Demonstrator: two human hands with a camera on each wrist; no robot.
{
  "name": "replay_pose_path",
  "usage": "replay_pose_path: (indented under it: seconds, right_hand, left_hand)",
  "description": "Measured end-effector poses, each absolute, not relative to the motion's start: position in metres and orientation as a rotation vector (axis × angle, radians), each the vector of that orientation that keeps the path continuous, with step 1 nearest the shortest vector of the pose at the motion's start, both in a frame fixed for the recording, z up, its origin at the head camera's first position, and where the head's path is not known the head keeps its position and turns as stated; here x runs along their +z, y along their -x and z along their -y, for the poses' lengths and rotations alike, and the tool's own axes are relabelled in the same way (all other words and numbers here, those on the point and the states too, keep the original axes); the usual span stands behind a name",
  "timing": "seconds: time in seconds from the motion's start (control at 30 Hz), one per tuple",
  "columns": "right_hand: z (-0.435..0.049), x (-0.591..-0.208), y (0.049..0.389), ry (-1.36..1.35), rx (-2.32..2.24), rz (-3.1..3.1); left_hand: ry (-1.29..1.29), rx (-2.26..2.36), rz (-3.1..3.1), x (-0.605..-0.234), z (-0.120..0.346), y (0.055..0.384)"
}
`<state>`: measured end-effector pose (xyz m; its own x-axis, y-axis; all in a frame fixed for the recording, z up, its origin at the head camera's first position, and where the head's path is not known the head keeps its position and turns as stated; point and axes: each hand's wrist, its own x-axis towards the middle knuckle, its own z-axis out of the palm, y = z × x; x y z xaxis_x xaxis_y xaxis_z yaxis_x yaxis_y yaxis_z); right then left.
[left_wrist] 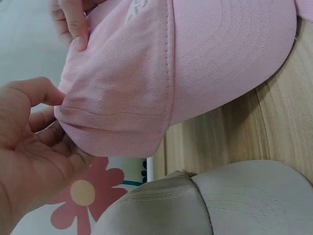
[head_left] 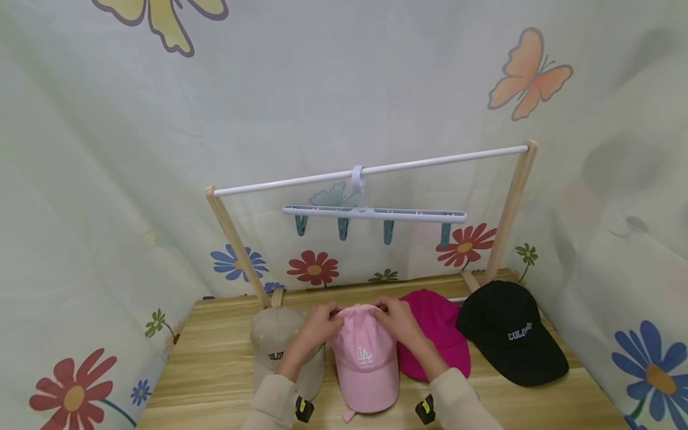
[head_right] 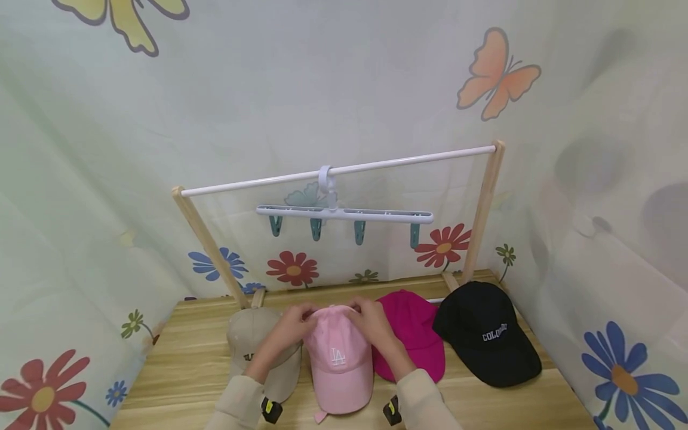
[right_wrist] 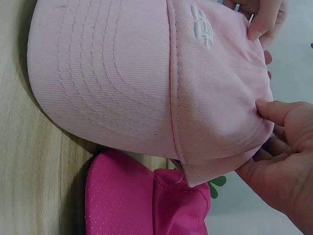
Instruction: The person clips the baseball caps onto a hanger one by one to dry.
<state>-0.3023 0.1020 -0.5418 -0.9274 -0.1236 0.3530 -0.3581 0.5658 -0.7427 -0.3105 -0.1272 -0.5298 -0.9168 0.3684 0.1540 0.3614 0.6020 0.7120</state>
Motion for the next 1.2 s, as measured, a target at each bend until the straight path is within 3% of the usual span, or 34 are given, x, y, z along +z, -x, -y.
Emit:
replay_pose_path:
  seconds: [0.47,0.83,1.2]
  right_hand:
    - [-0.103,-0.537,0.300,-0.371,1.317,2.543]
    - [-0.097,-0.525,0.292,-0.357,1.317,2.555]
    - [-0.096,-0.507,0.284,-0.464,1.311,2.552]
  left_hand:
    - [-0.749,1.208,-2.834,-0.522,0.125,0.308]
    - [-0.685,1.318,-2.768,-0.515,0.129,0.301]
    - [-0.771,1.378,-2.795,-0.506,0.136,0.296]
